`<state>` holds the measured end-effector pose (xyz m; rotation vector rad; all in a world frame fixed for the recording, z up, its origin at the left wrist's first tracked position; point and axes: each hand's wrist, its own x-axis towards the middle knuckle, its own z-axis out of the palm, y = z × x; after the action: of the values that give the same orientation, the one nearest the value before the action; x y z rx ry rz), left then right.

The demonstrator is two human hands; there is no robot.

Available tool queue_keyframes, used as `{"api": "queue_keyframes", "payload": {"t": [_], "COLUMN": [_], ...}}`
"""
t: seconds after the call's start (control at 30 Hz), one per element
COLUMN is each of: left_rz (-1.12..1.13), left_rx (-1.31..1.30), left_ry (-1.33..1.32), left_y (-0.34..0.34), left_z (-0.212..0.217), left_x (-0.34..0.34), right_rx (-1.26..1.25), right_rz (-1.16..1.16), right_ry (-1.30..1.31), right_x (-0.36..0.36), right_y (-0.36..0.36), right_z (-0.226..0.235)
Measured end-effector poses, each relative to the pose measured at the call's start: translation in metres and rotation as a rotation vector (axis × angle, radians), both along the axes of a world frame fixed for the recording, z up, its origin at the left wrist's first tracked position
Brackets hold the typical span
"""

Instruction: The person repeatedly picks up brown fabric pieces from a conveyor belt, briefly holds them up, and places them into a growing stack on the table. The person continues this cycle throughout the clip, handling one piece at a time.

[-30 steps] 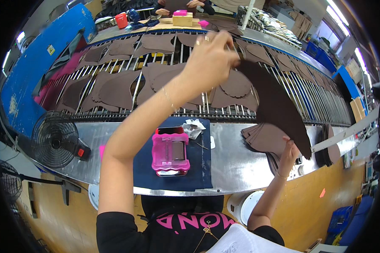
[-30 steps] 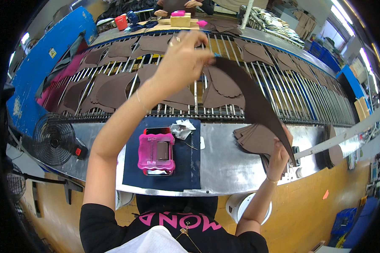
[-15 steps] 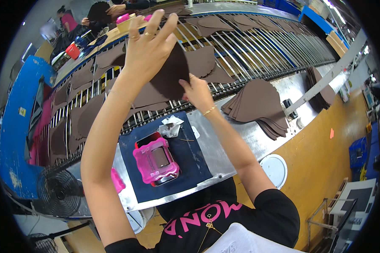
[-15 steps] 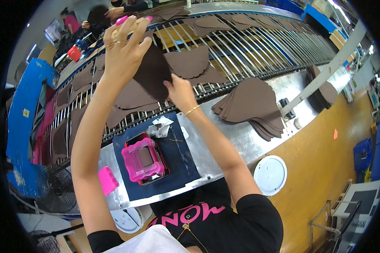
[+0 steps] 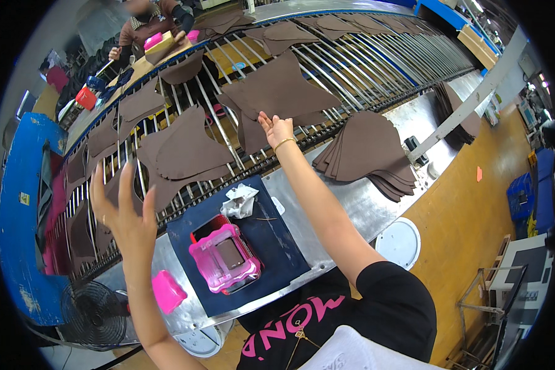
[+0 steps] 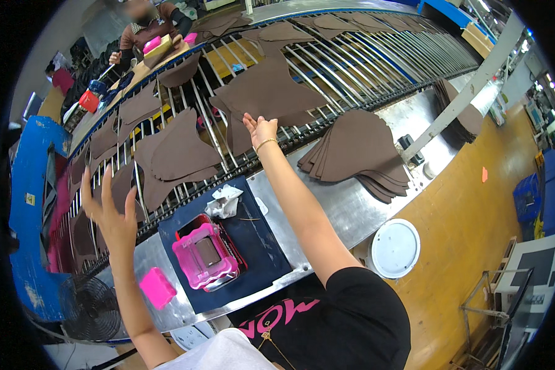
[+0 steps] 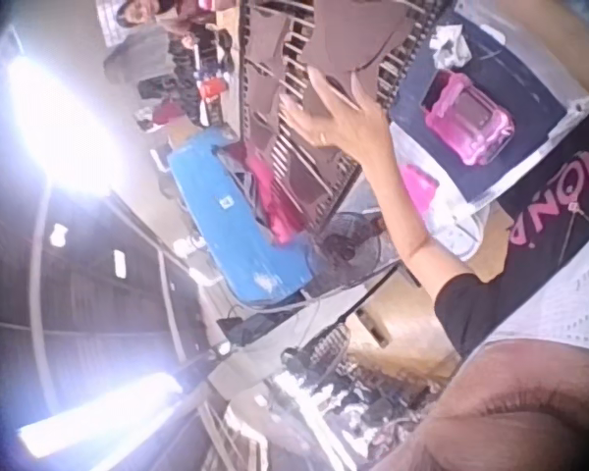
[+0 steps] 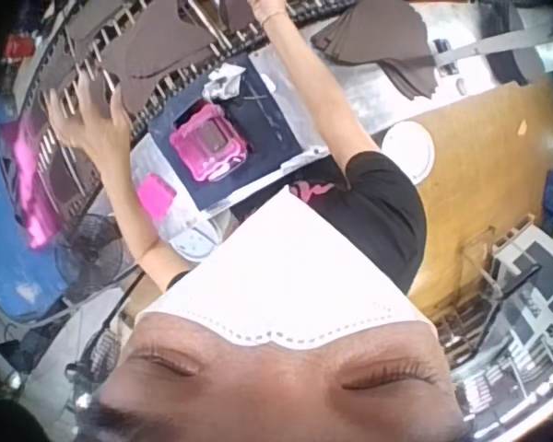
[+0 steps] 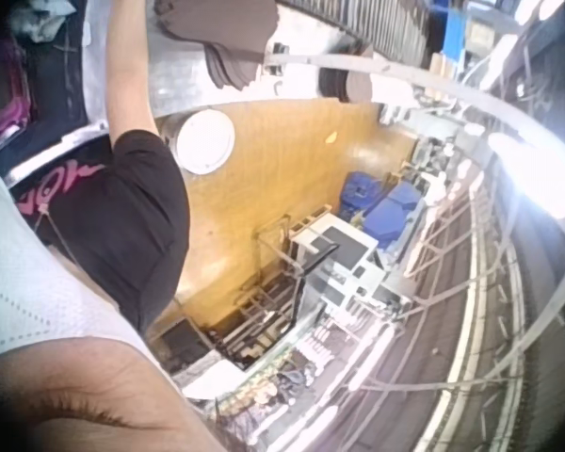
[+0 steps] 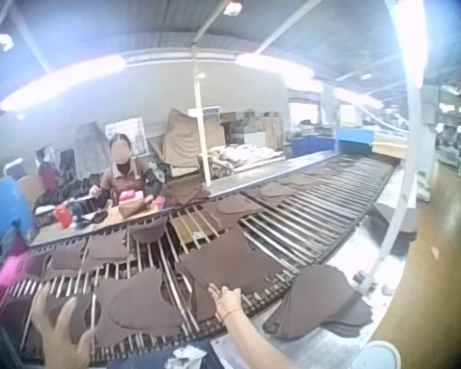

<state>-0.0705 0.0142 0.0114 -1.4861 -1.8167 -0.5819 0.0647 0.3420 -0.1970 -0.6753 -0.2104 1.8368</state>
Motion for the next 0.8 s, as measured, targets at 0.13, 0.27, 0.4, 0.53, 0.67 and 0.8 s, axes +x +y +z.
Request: {"api": "queue_keyframes", "payload": {"t": [0.13,0.27,0.4,0.53,0.67,0.8], "left_rz": [0.142,0.232,0.244,0.195,0.181,0.187], "left_rx": [-0.040,-0.029,-0.004,0.032,0.048,0.042], "left_ry": [-0.129,-0.296,-0.359,-0.389,-0.399,-0.401], "left_y": [-0.053,-0.085,-0.093,-0.087,-0.082,-0.089], "left_z": [-0.030,-0.043,-0.047,-0.056,-0.057,-0.065], "left_x": [-0.019,-0.021,-0.018,-0.017,-0.007,-0.008], "right_rx": [-0.063,-0.104,-0.061,0.135,0.441,0.648], "right_rz": [-0.099,-0.082,0.027,0.231,0.149,-0.177], "right_ry": [0.054,0.058,-0.016,-0.103,-0.646,-1.747], "right_x": [-0.008,-0.007,0.005,0.053,0.149,0.276], "right_y": [0.036,0.060,0.048,-0.018,-0.068,-0.059], "right_z": [-0.022,-0.041,-0.038,0.023,0.061,0.045]}}
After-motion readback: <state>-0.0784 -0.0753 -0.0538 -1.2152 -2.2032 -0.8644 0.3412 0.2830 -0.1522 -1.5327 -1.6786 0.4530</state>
